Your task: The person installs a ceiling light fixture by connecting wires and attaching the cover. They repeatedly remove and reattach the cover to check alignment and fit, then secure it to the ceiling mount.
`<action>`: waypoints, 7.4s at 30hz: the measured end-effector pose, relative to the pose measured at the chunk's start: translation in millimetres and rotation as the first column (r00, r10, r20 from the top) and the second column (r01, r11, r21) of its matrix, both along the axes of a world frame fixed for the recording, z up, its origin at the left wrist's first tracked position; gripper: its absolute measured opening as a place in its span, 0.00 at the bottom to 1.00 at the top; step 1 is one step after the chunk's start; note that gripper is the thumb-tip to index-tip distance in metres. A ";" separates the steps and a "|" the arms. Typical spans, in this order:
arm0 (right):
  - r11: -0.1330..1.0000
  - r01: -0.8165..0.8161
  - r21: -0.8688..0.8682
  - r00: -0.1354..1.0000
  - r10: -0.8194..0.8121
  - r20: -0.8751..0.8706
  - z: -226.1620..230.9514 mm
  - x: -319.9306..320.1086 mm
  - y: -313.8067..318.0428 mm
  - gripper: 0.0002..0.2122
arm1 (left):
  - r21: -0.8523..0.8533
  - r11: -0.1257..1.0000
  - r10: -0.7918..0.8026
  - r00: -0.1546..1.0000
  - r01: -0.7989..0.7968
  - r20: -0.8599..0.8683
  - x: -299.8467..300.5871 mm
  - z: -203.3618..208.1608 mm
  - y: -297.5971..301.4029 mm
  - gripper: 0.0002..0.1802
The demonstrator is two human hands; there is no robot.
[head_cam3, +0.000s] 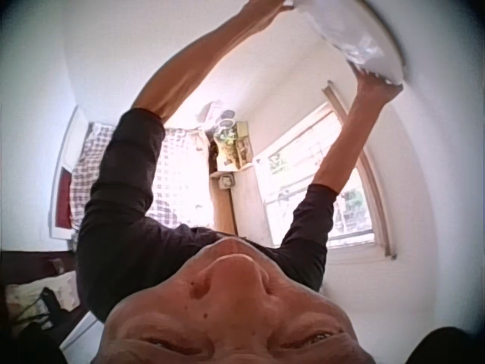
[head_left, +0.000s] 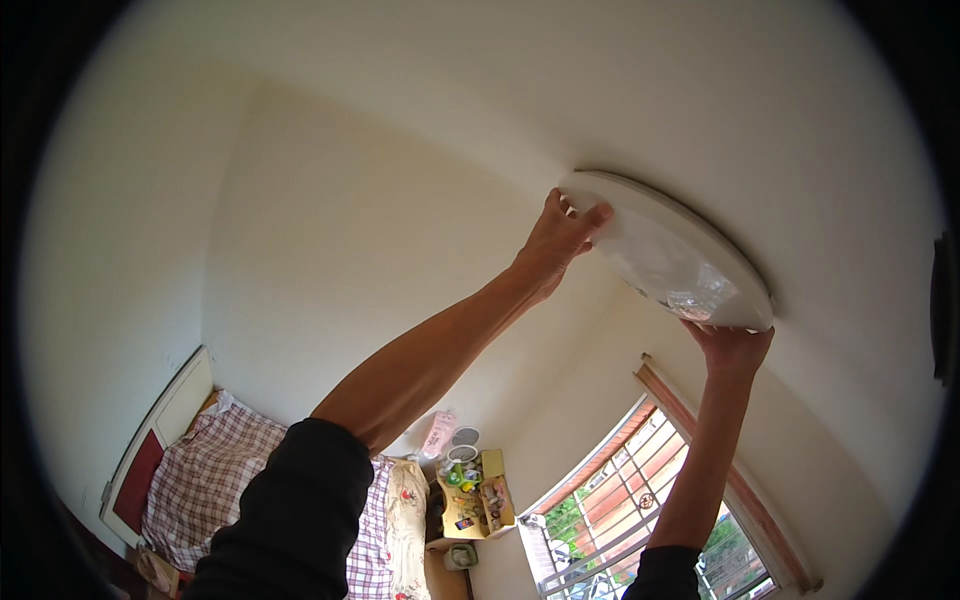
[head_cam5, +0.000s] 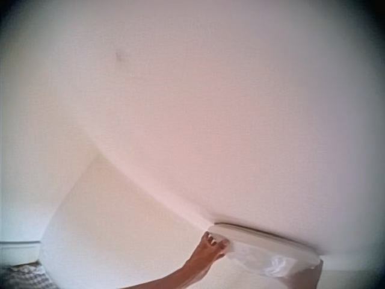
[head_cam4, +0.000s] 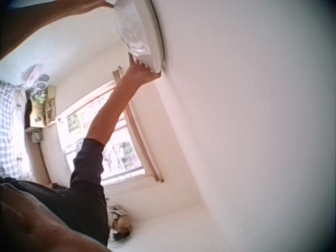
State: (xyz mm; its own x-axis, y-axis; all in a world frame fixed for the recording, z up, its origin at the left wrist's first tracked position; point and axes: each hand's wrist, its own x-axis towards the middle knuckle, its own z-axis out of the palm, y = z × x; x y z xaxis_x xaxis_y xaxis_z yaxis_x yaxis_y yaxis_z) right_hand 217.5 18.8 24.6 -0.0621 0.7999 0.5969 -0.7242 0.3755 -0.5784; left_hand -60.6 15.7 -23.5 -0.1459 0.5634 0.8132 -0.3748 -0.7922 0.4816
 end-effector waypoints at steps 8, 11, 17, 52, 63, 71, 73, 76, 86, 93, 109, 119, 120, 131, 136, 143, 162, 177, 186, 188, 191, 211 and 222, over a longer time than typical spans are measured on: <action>0.963 -0.229 0.138 0.948 0.189 0.257 9.5 26.0 62.4 0.32 | 0.072 0.957 0.270 0.953 -0.281 0.141 30.2 2.0 -18.6 0.67; 0.930 -0.034 0.366 0.858 -0.161 0.487 12.0 30.9 78.1 0.32 | 0.038 0.914 0.397 0.911 -0.403 0.115 44.7 -0.1 -23.5 0.73; 0.874 0.079 0.479 0.760 -0.363 0.539 4.2 33.8 83.6 0.31 | 0.073 0.884 0.466 0.883 -0.463 -0.048 8.9 -25.5 -24.4 0.63; 0.902 -0.350 0.253 0.920 0.280 0.275 -59.1 45.0 125.2 0.37 | 0.295 0.681 0.721 0.685 -0.671 -0.105 -49.3 -62.7 10.4 0.25; 0.877 -0.254 0.408 0.911 0.075 0.405 -81.6 40.0 108.4 0.35 | 0.260 0.708 0.697 0.708 -0.656 -0.111 -49.5 -93.9 2.4 0.25; 0.959 -0.267 0.095 0.952 0.247 0.180 -142.9 20.7 35.1 0.31 | 0.397 0.554 0.829 0.443 -0.732 -0.340 -66.2 -168.8 -41.1 0.30; 0.980 -0.199 0.007 0.961 0.194 0.197 -168.9 22.4 28.7 0.30 | 0.386 0.558 0.821 0.419 -0.735 -0.387 -71.3 -190.2 -51.9 0.26; 0.998 -0.042 -0.036 0.915 0.053 0.401 -212.8 26.9 26.2 0.28 | 0.387 0.504 0.834 0.319 -0.772 -0.450 -80.1 -216.2 -73.6 0.24; 0.960 -0.077 -0.269 0.825 0.214 0.524 -332.4 3.4 17.3 0.27 | 0.453 0.364 0.858 0.105 -0.814 -0.502 -92.0 -286.1 -131.8 0.39; 0.985 0.076 -0.155 0.775 0.039 0.630 -354.0 -28.1 -16.5 0.28 | -0.352 0.460 0.542 0.572 -0.815 -0.615 -91.7 -341.8 -178.0 0.26; 0.934 0.060 -0.353 0.762 0.185 0.620 -381.5 -20.3 0.6 0.20 | -0.704 0.323 0.387 0.767 -0.633 -0.512 -72.4 -363.9 -180.0 0.23; 0.868 -0.049 -0.494 0.710 0.378 0.594 -488.9 0.0 20.9 0.20 | -0.683 0.199 0.336 0.703 -0.703 -0.626 -74.7 -426.1 -179.5 0.29; 0.844 -0.014 -0.536 0.672 0.405 0.620 -511.3 4.6 20.1 0.21 | -0.682 0.143 0.325 0.685 -0.717 -0.652 -68.6 -433.6 -181.3 0.30; 0.946 0.284 0.159 -0.087 -0.139 0.986 -543.5 29.7 35.4 0.14 | -0.605 0.086 0.239 0.606 -0.791 -0.759 -38.9 -588.1 -214.3 0.39; 0.739 0.202 0.643 -0.127 -0.631 0.765 -422.2 -13.9 36.0 0.08 | -0.710 0.076 0.164 0.711 -0.700 -0.683 -44.1 -664.4 -246.2 0.39; -0.350 -0.257 0.901 -0.196 -0.894 -0.403 -183.9 -108.0 17.1 0.11 | -0.657 -0.083 0.073 0.653 -0.749 -0.754 -63.7 -704.8 -286.1 0.40; -0.607 -0.419 0.675 -0.555 -0.417 -0.720 0.9 -231.7 8.1 0.22 | -0.717 -0.012 0.170 0.705 -0.697 -0.688 -82.8 -760.6 -287.5 0.39; -0.469 -0.215 0.857 -0.551 -0.666 -0.503 -28.2 -237.6 36.9 0.31 | -0.657 -0.083 0.068 0.654 -0.749 -0.753 -98.5 -764.5 -317.8 0.44; -0.467 -0.203 0.861 -0.557 -0.668 -0.494 -31.8 -239.2 48.8 0.33 | -0.616 -0.042 0.174 0.602 -0.786 -0.780 -81.8 -767.4 -319.3 0.43; -0.488 -0.193 0.851 -0.537 -0.673 -0.508 -33.3 -240.0 49.2 0.33 | -0.654 -0.044 0.188 0.637 -0.755 -0.748 -82.3 -763.1 -321.6 0.42; -0.501 -0.206 0.841 -0.497 -0.687 -0.531 -40.6 -239.1 46.7 0.33 | -0.713 -0.035 0.189 0.696 -0.700 -0.693 -83.2 -758.2 -325.9 0.42; -0.511 -0.284 0.811 -0.555 -0.603 -0.574 -26.5 -231.1 39.6 0.34 | -0.670 -0.057 0.110 0.662 -0.740 -0.741 -83.0 -745.2 -323.0 0.42; -0.565 -0.300 0.769 -0.546 -0.559 -0.624 -26.1 -229.8 37.8 0.37 | -0.703 -0.090 0.158 0.687 -0.705 -0.709 -90.5 -743.4 -327.3 0.42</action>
